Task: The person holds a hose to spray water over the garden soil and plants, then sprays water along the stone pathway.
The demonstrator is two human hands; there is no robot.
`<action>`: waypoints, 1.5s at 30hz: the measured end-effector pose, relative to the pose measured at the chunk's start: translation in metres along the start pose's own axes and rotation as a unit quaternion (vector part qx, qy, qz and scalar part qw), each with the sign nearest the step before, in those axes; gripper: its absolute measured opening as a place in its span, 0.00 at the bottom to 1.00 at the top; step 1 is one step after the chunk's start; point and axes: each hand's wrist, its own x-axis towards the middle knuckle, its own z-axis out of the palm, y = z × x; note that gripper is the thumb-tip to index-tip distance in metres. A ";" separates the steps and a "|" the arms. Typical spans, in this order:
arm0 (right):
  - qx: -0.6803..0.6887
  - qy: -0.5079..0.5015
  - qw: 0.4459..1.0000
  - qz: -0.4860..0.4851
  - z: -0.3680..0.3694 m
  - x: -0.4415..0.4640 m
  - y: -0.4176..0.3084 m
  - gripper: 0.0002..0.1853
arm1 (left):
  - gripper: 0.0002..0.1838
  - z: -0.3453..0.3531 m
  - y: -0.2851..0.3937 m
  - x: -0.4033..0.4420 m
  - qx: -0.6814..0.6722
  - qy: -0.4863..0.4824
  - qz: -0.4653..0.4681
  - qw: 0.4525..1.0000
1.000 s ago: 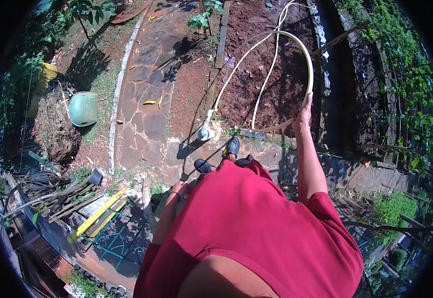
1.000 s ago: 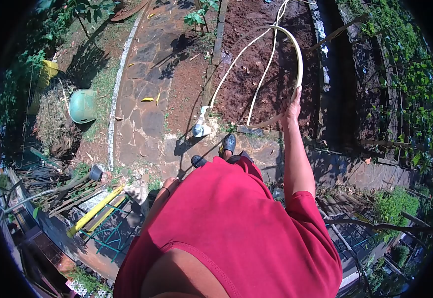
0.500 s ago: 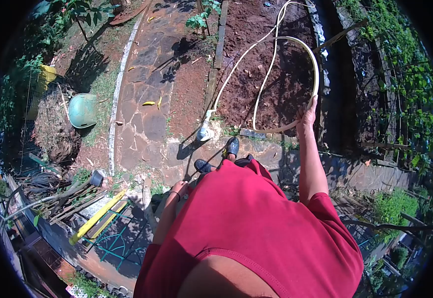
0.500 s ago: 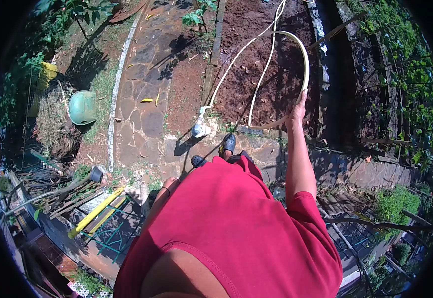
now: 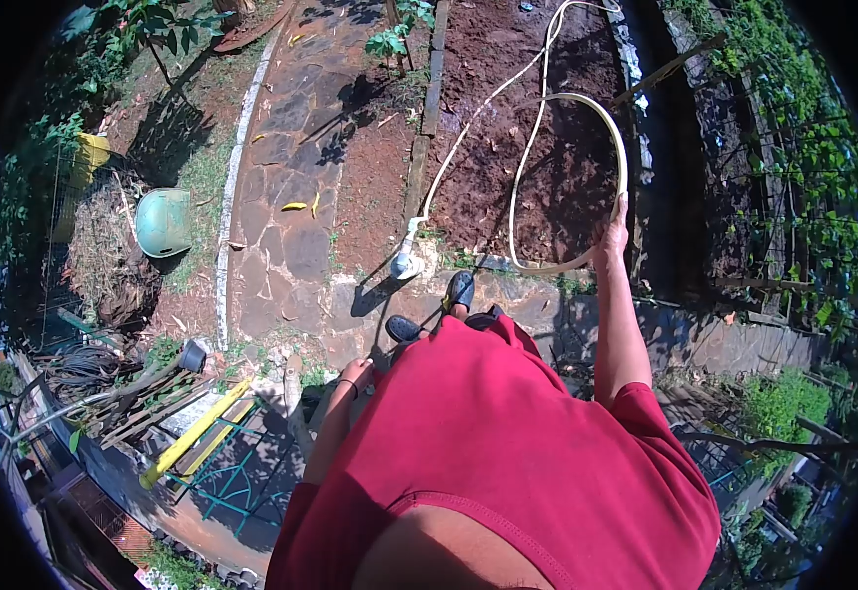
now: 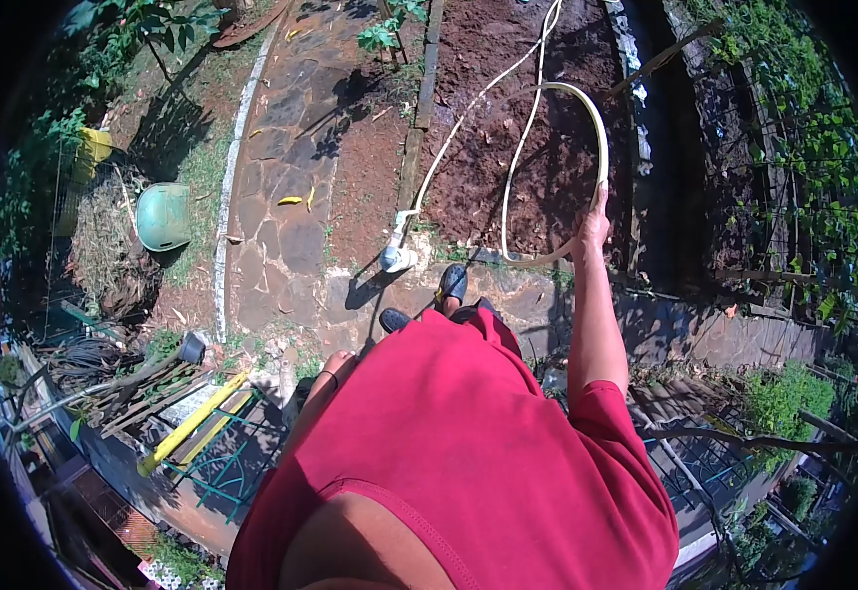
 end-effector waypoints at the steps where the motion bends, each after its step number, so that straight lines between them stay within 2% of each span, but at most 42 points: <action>1: -0.001 0.006 1.000 -0.001 0.000 0.001 0.000 0.34 | 0.20 0.001 0.000 -0.001 -0.008 0.008 0.000 1.000; 8: 0.023 0.008 0.999 -0.022 0.002 0.003 -0.004 0.34 | 0.20 0.004 -0.009 0.002 -0.015 0.032 0.006 0.999; 10: 0.042 0.017 0.999 -0.020 0.003 0.002 -0.006 0.34 | 0.21 0.002 -0.005 -0.003 -0.053 0.023 0.005 0.998; 17: 0.067 0.018 0.998 -0.011 -0.005 0.010 -0.004 0.34 | 0.21 0.009 -0.022 0.013 -0.045 0.006 0.011 0.999; 26: 0.060 0.033 0.997 0.042 -0.016 0.009 0.005 0.35 | 0.20 -0.007 0.002 0.002 -0.045 -0.022 0.016 0.999; 29: 0.078 0.001 0.996 0.048 -0.020 0.014 0.012 0.36 | 0.20 -0.006 0.000 0.005 -0.064 -0.014 0.009 0.998; 34: 0.075 0.038 0.994 0.065 -0.024 0.012 0.015 0.37 | 0.20 -0.006 -0.004 0.010 -0.082 -0.020 0.000 0.996; 38: 0.071 0.053 0.994 0.058 -0.031 0.023 0.021 0.37 | 0.20 -0.011 0.001 0.007 -0.069 -0.032 0.002 0.997; 40: 0.076 -0.015 0.994 0.076 -0.035 0.016 0.017 0.36 | 0.21 -0.011 0.002 0.006 -0.025 -0.009 0.006 1.000; 45: 0.064 -0.002 0.996 0.064 -0.030 0.009 0.012 0.36 | 0.21 -0.007 -0.020 0.025 0.017 0.000 0.012 1.000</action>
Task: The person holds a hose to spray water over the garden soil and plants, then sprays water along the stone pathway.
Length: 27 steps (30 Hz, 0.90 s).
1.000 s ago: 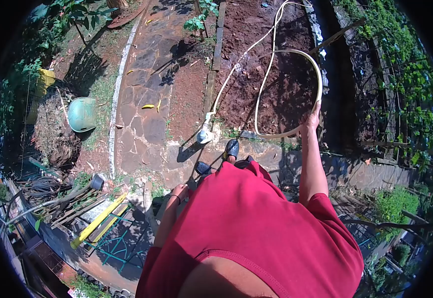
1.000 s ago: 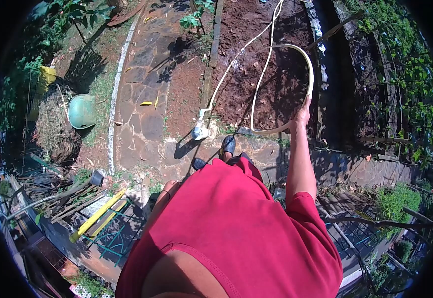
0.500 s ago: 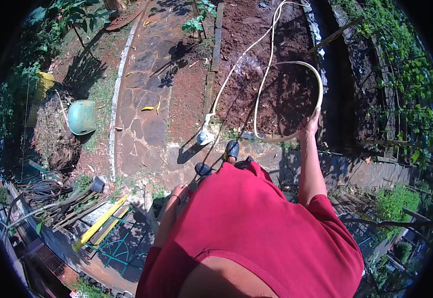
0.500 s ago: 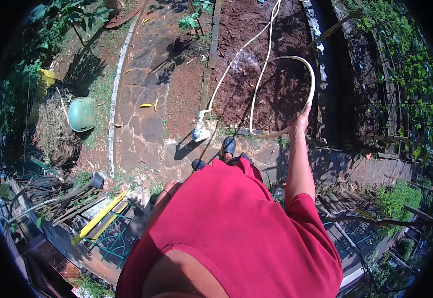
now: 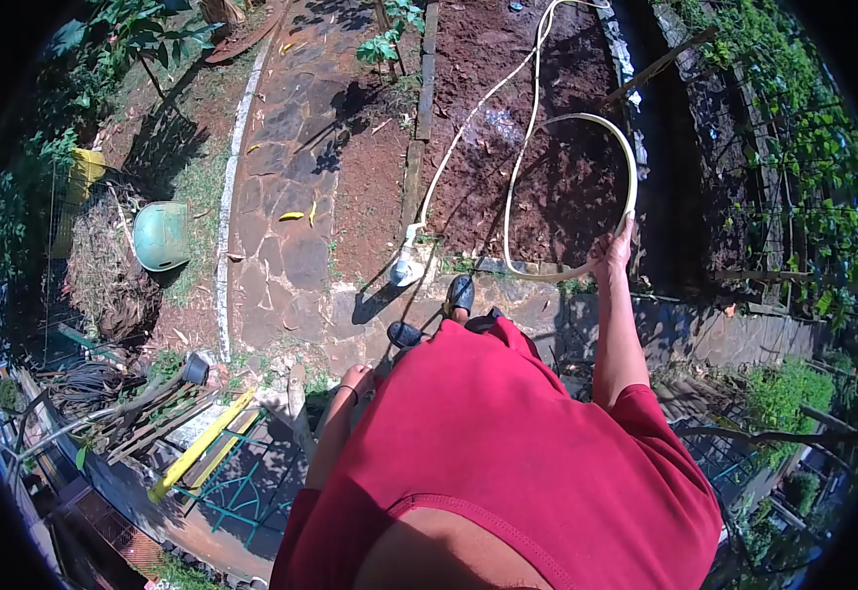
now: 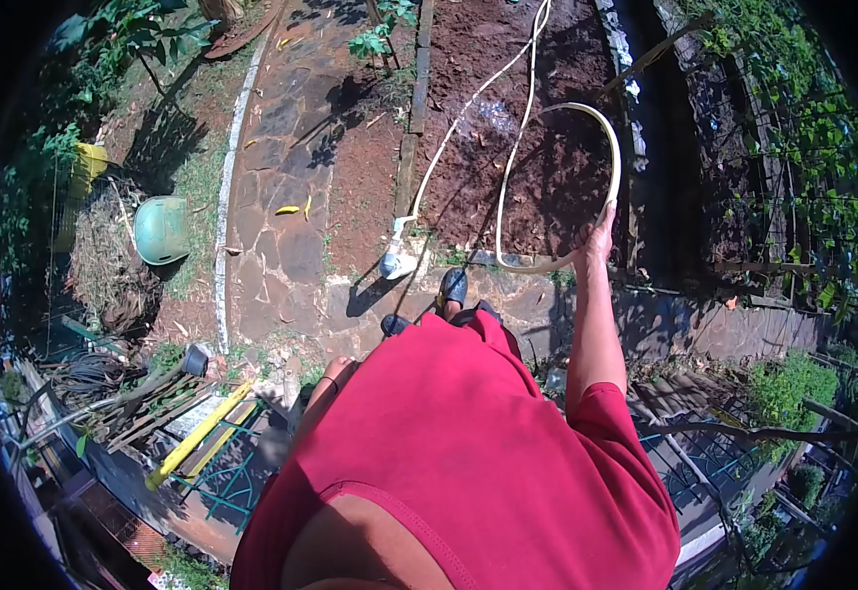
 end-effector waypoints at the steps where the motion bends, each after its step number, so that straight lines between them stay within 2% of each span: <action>1: -0.004 0.008 1.000 0.000 0.000 0.000 0.000 0.36 | 0.22 0.001 -0.002 0.001 0.014 0.009 0.002 1.000; 4: -0.008 0.037 0.999 -0.025 0.004 0.000 0.004 0.36 | 0.23 0.001 -0.003 0.001 0.034 0.021 -0.005 0.999; 11: -0.016 0.010 1.000 -0.022 0.003 -0.005 0.003 0.36 | 0.22 0.005 -0.012 0.007 0.034 0.017 -0.005 0.999; 14: -0.016 0.009 1.000 -0.015 0.002 -0.005 0.004 0.36 | 0.21 -0.010 0.033 -0.030 0.012 0.001 -0.033 0.999; 16: -0.014 0.066 0.997 -0.029 0.003 -0.005 0.003 0.35 | 0.20 -0.009 0.032 -0.030 -0.005 0.011 -0.034 0.999; 23: 0.006 0.092 0.995 -0.027 -0.016 0.012 -0.002 0.35 | 0.21 0.005 -0.002 -0.006 -0.019 0.036 -0.015 0.999; 25: 0.019 0.183 0.981 -0.054 -0.014 0.015 -0.004 0.35 | 0.21 0.006 -0.005 -0.005 -0.035 0.028 0.001 0.999; 27: 0.029 0.179 0.982 -0.052 -0.018 0.013 -0.009 0.36 | 0.21 0.005 -0.004 -0.008 -0.038 0.024 0.001 0.999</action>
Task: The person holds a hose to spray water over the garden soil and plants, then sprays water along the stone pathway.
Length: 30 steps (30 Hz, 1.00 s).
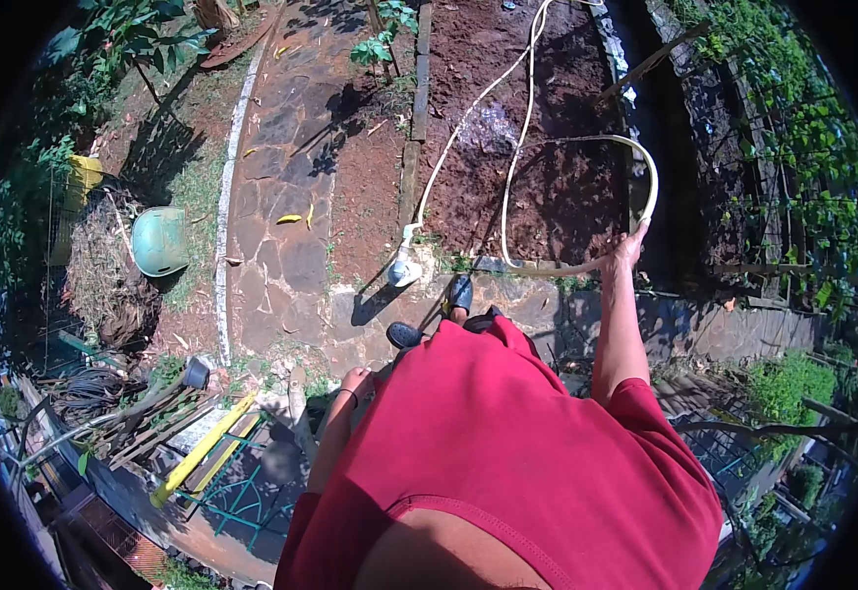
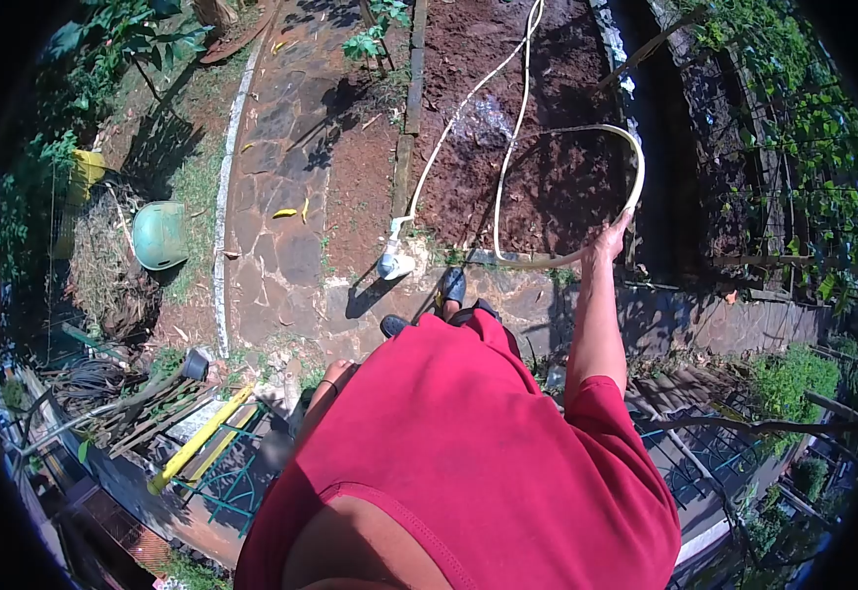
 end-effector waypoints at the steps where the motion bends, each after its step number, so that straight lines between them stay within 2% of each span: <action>1: 0.013 -0.014 1.000 -0.003 -0.003 -0.003 -0.004 0.36 | 0.21 -0.001 0.003 -0.004 -0.004 -0.004 -0.001 1.000; 3: 0.021 -0.023 0.999 -0.022 -0.007 0.021 -0.002 0.35 | 0.20 -0.003 0.009 -0.008 0.007 -0.005 -0.001 1.000; 8: 0.056 -0.001 0.998 -0.042 -0.013 0.031 -0.011 0.34 | 0.20 -0.001 0.010 -0.009 -0.003 0.005 0.002 1.000; 10: 0.074 -0.021 0.996 -0.034 -0.015 0.029 -0.018 0.38 | 0.20 -0.001 0.012 -0.009 0.007 0.006 0.007 1.000; 14: 0.089 0.003 0.995 -0.050 -0.014 0.030 -0.031 0.37 | 0.21 0.003 0.004 0.001 0.046 -0.003 0.014 0.999; 17: 0.116 0.001 0.992 -0.046 -0.015 0.009 -0.053 0.36 | 0.21 0.002 0.020 -0.010 0.012 -0.012 0.001 1.000; 23: 0.142 0.010 0.989 -0.041 -0.025 0.054 -0.070 0.37 | 0.21 0.004 0.032 -0.018 0.004 -0.008 0.001 1.000; 26: 0.153 0.010 0.987 -0.043 -0.027 0.057 -0.086 0.38 | 0.20 0.007 0.036 -0.019 0.025 -0.011 -0.033 0.999; 30: 0.156 0.031 0.986 -0.056 -0.030 0.072 -0.101 0.38 | 0.18 0.017 0.039 -0.020 -0.022 -0.012 -0.039 0.999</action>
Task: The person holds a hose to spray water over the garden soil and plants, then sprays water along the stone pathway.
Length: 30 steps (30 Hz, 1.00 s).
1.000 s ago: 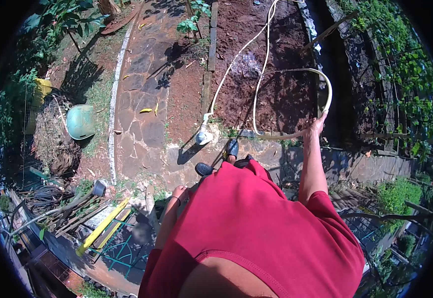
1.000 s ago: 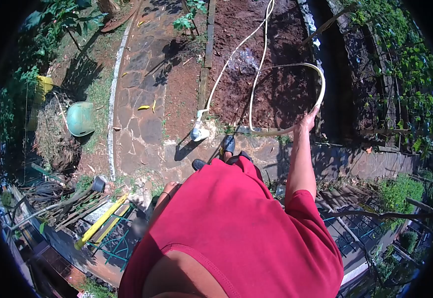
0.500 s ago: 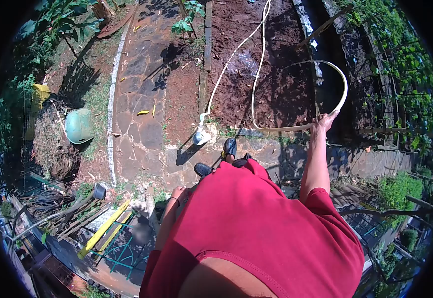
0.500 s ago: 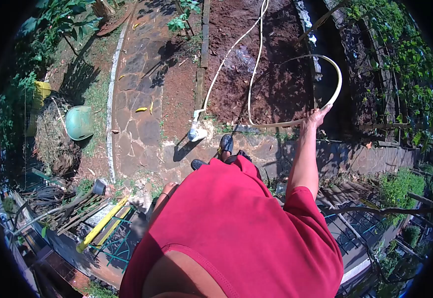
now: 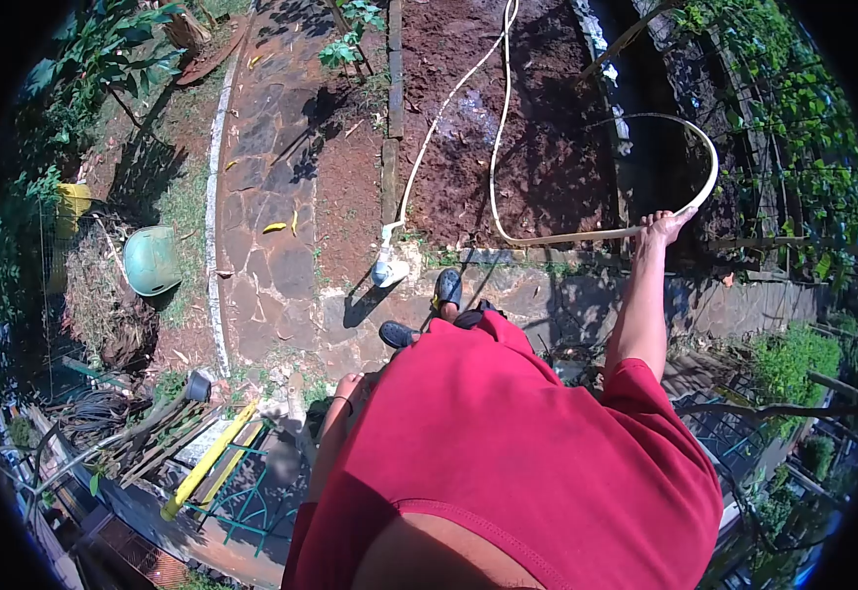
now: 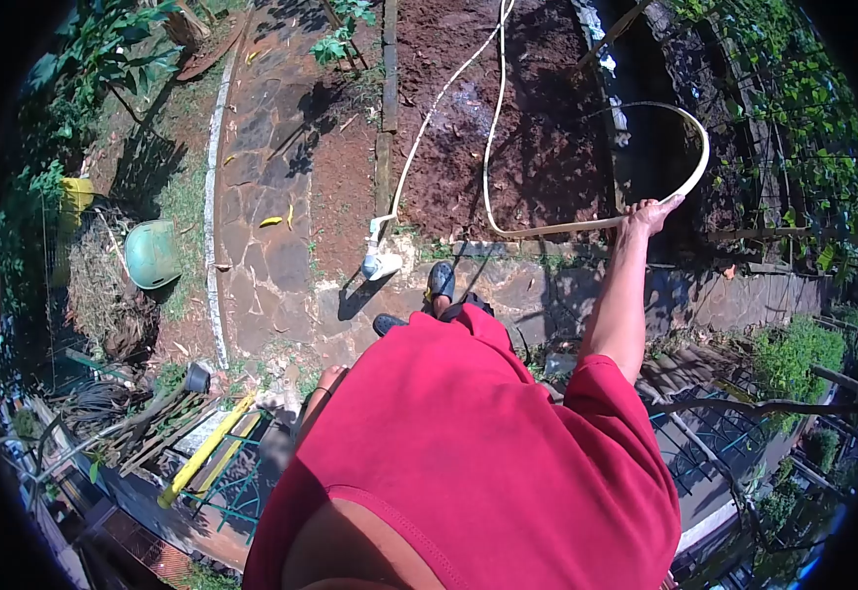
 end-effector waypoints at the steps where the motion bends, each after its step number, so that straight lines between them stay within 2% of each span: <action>1: -0.004 -0.004 1.000 0.000 -0.002 0.005 -0.003 0.38 | 0.18 0.002 0.005 -0.004 -0.015 0.001 -0.002 1.000; 9: -0.017 0.039 0.999 0.016 -0.017 0.044 -0.009 0.38 | 0.19 0.014 0.034 -0.006 0.031 0.001 -0.022 0.999; 11: -0.030 0.071 0.997 0.013 -0.016 0.051 -0.011 0.37 | 0.19 0.017 0.023 0.012 0.058 0.006 -0.021 0.998; 13: -0.029 0.052 0.998 0.013 -0.021 0.058 -0.012 0.38 | 0.19 0.023 -0.020 0.050 0.056 0.015 0.059 0.997; 14: -0.029 0.030 0.999 0.012 -0.024 0.060 -0.014 0.39 | 0.19 0.022 -0.017 0.050 0.060 0.013 0.058 0.996; 16: -0.029 0.039 0.999 0.012 -0.025 0.063 -0.017 0.39 | 0.19 0.023 -0.004 0.052 0.010 0.013 0.024 1.000; 17: -0.027 0.043 0.999 0.011 -0.026 0.064 -0.018 0.39 | 0.19 0.025 0.001 0.050 -0.026 0.032 0.036 0.999; 27: -0.024 0.061 0.998 0.000 -0.037 0.087 -0.015 0.38 | 0.18 0.015 0.009 0.066 0.007 0.016 0.035 0.999; 30: -0.026 0.055 0.998 -0.007 -0.034 0.066 -0.022 0.37 | 0.17 0.006 -0.012 0.086 -0.043 -0.013 0.025 0.999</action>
